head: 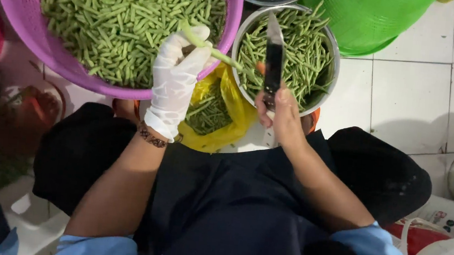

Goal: Trimming and cutting fresh green beans into smaller pieces using a knife while seated on the floor.

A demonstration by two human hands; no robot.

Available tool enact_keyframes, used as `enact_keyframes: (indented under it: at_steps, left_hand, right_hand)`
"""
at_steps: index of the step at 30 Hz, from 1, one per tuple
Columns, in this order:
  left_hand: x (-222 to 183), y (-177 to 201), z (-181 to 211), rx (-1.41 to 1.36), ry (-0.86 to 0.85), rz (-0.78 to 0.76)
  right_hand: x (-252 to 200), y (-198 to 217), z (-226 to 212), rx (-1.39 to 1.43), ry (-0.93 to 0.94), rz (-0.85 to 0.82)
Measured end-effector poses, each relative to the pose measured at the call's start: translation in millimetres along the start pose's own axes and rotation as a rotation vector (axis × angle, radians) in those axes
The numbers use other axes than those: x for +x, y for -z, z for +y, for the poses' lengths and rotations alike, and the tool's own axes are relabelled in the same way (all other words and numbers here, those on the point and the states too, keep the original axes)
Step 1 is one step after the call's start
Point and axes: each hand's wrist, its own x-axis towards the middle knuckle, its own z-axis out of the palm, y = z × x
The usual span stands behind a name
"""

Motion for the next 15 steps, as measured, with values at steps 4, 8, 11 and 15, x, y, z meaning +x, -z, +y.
enact_keyframes:
  at_steps: [4,8,11,15]
  left_hand:
    - [-1.7,-11.1,4.7,0.021,-0.085,0.01]
    - [-10.3,-13.4,13.6,0.119,-0.192,-0.029]
    - [-16.5,-19.7,12.9,0.206,-0.288,-0.069]
    - [-18.7,-21.4,13.3,0.184,-0.194,-0.052]
  right_hand:
    - [20.3,-18.9,5.9,0.108,-0.018,0.045]
    - [36.6,-32.9,5.7,0.138,0.035,0.079]
    - [42.1,-35.4,11.0,0.222,-0.021,0.158]
    - [50.9,-33.4,3.4,0.545,-0.218,0.193]
